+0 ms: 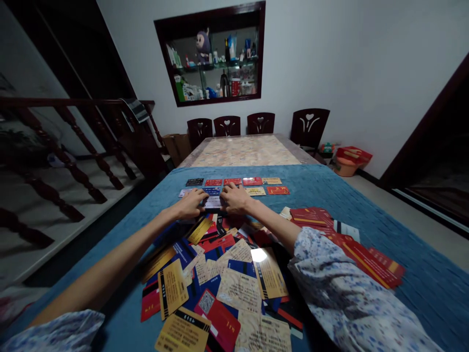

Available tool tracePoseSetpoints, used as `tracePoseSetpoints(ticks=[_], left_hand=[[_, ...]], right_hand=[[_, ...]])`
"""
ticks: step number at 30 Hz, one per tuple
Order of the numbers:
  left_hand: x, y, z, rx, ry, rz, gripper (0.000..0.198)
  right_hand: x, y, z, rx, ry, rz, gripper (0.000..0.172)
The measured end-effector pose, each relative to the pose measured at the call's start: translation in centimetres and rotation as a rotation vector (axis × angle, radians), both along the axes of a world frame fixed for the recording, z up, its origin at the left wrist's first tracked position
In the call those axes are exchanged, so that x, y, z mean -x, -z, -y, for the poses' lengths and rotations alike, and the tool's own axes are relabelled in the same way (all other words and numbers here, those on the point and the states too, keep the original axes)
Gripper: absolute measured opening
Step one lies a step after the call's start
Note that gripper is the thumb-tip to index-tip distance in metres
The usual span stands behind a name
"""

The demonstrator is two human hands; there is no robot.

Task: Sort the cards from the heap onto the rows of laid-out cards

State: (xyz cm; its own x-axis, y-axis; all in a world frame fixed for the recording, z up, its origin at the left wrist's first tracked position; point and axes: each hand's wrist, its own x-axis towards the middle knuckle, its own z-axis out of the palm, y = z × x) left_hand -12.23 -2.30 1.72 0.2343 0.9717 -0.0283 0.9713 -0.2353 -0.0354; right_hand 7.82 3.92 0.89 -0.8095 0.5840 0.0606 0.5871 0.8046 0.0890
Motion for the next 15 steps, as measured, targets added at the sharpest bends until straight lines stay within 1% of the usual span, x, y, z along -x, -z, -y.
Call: tracePoseSetpoints(ticks=[2,8,12,15], left_hand=[[0.7,0.1,-0.1,0.001,-0.014,-0.001,0.038],[2.6,-0.1,0.1,0.015,-0.081,-0.036,0.04],[4.1,-0.2,0.0,0.024,-0.123,-0.053,0.039],[5.2,-0.1,-0.3,0.028,-0.151,-0.042,0.044]], right_hand=[[0.8,0.1,-0.2,-0.001,-0.01,-0.01,0.046],[3.3,0.4,-1.0,0.001,-0.034,-0.005,0.049],[5.0,0.2,-1.4,-0.011,-0.064,-0.012,0.049],[6.3,0.0,-1.7,-0.008,-0.064,-0.02,0.049]])
